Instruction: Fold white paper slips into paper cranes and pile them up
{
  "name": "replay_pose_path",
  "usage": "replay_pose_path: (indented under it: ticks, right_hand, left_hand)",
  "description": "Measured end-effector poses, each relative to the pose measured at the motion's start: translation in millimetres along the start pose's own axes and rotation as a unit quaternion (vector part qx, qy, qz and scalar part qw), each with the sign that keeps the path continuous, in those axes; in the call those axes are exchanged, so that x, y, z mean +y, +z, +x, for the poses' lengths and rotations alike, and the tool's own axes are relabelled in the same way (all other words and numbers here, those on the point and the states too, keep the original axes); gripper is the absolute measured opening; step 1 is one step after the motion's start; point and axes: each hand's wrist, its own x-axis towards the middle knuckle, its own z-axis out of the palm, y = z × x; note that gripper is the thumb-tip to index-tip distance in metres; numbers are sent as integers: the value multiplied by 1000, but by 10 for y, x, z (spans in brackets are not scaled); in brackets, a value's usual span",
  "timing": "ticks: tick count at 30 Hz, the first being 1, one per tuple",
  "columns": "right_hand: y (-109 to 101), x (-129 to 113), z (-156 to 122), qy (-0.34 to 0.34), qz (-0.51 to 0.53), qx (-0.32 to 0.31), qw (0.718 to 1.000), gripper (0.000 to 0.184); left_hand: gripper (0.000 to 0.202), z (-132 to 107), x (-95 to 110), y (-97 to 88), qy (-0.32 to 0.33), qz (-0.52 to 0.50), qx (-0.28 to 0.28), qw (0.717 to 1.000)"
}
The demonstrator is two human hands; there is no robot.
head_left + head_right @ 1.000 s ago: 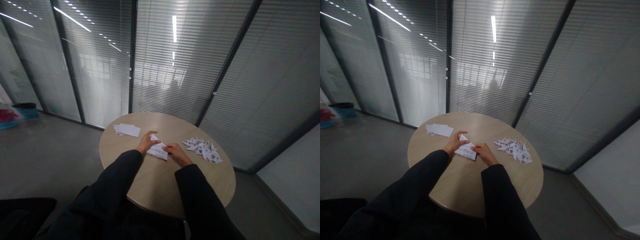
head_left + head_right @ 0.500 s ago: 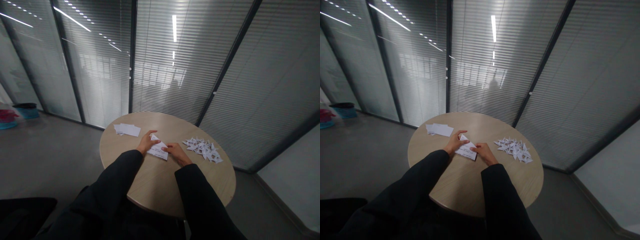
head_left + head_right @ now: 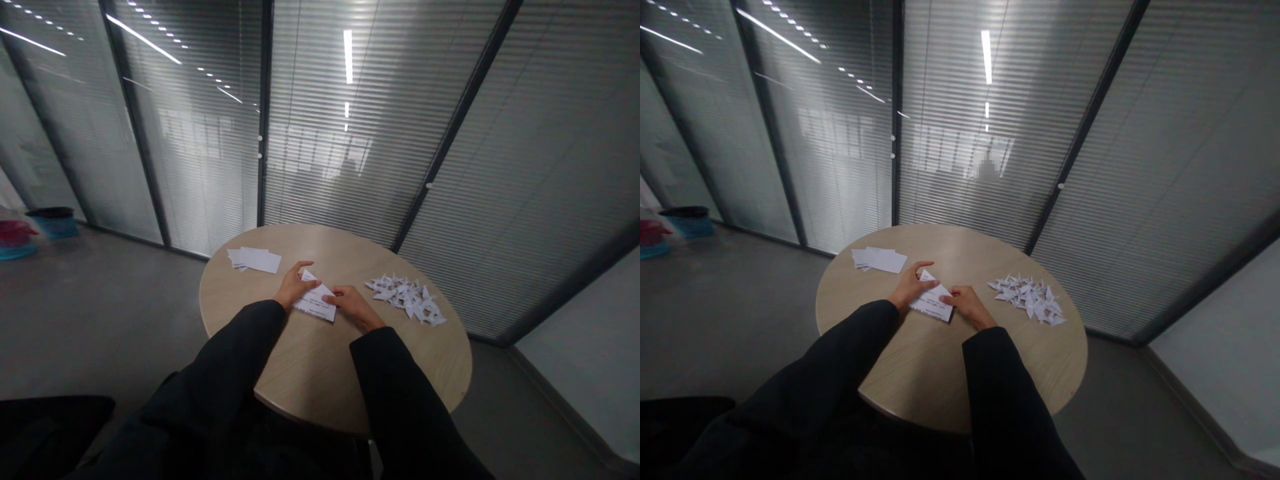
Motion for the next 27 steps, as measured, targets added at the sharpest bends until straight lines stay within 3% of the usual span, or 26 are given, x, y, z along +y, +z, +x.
replay_pose_path:
  ticks: [7,15,20,27]
  right_hand:
    - [1,16,4,-5,-14,6,1000,26]
    - [-23,27,3,-3,-22,-1,1000,28]
    - [-28,19,-1,-6,-10,-12,1000,29]
    - [-49,45,24,-21,-30,-14,999,29]
  left_hand:
    - [43,50,-130,-20,-29,-51,-14,998]
    - [48,44,-102,-18,-41,-121,12,992]
    - [34,62,-100,8,-67,-180,17,981]
    - [22,74,-112,21,-46,-229,-5,972]
